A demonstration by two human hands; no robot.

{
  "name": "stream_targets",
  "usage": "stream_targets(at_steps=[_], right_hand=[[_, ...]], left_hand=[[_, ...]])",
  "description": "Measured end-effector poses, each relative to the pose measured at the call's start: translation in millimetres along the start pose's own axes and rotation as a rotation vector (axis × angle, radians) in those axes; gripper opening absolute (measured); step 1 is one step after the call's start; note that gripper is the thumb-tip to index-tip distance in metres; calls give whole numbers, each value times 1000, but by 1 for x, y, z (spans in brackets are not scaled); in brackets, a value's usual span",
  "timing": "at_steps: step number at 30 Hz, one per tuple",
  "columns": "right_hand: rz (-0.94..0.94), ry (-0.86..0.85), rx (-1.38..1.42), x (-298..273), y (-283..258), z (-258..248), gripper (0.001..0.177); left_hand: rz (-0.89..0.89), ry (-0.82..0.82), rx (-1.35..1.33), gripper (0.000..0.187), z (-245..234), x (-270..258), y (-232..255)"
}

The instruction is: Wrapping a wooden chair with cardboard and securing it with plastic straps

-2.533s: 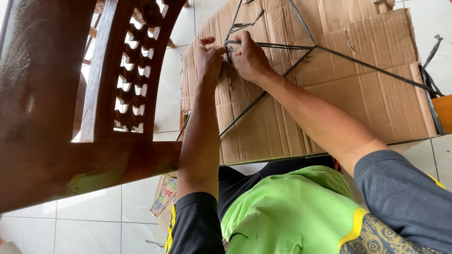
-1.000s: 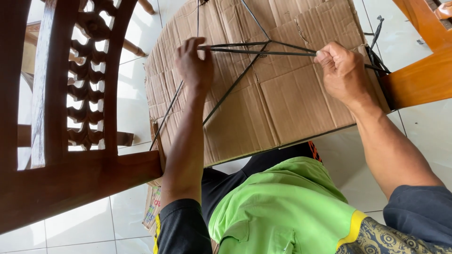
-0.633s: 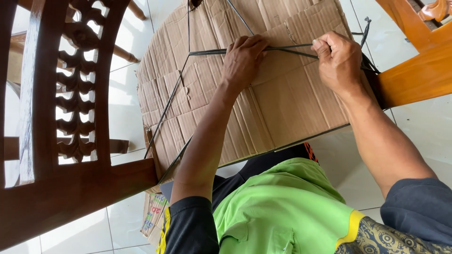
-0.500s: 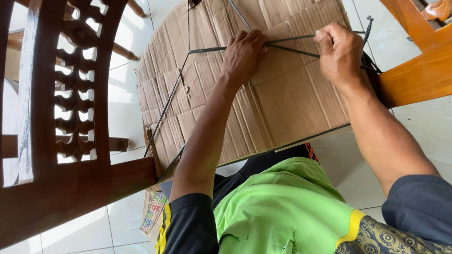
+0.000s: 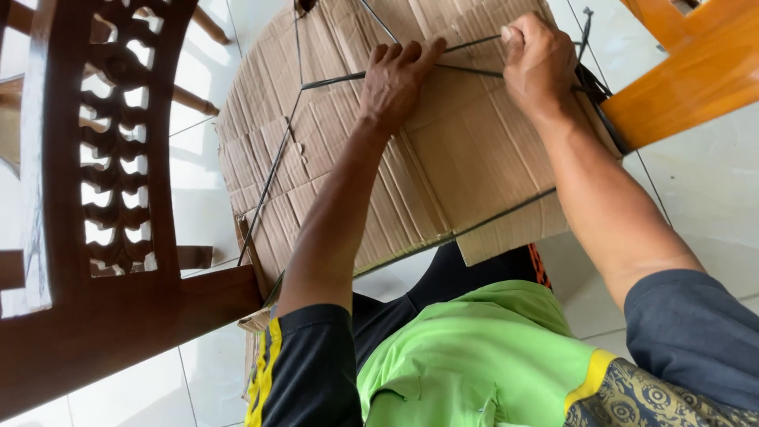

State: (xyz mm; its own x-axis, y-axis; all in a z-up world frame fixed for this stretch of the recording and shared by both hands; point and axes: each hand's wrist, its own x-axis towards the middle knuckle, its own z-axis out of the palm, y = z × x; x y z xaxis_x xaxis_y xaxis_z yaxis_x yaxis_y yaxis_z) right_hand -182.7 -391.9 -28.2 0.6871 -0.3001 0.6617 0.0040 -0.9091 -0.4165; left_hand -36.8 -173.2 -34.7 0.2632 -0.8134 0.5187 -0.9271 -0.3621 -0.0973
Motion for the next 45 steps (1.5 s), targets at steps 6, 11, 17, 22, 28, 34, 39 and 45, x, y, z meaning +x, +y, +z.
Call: stream_targets(at_steps=[6,11,17,22,28,34,39,45], right_hand=[[26,-1,-27,0,-2,6,16],[7,-13,-16,-3,-4,7,16],[-20,-21,-19,0,-8,2,17],[-28,-65,-3,-3,-21,-13,18],[-152,-182,-8,-13,-1,-6,20],[-307,-87,-72,-7,-10,0,60],[-476,-79,-278,-13,-22,13,48],[-387,-142,-367,-3,-63,36,9]], left_hand=[[186,183,146,39,8,1,-4],[199,198,196,29,1,2,-2],[273,349,266,37,-7,12,-2],[232,277,244,16,-3,10,-4],[-162,-102,-478,14,-10,11,-6],[-489,-402,-672,26,12,29,-20],[-674,-532,-826,15,-16,37,-15],[-775,-565,-918,13,-20,40,-15]])
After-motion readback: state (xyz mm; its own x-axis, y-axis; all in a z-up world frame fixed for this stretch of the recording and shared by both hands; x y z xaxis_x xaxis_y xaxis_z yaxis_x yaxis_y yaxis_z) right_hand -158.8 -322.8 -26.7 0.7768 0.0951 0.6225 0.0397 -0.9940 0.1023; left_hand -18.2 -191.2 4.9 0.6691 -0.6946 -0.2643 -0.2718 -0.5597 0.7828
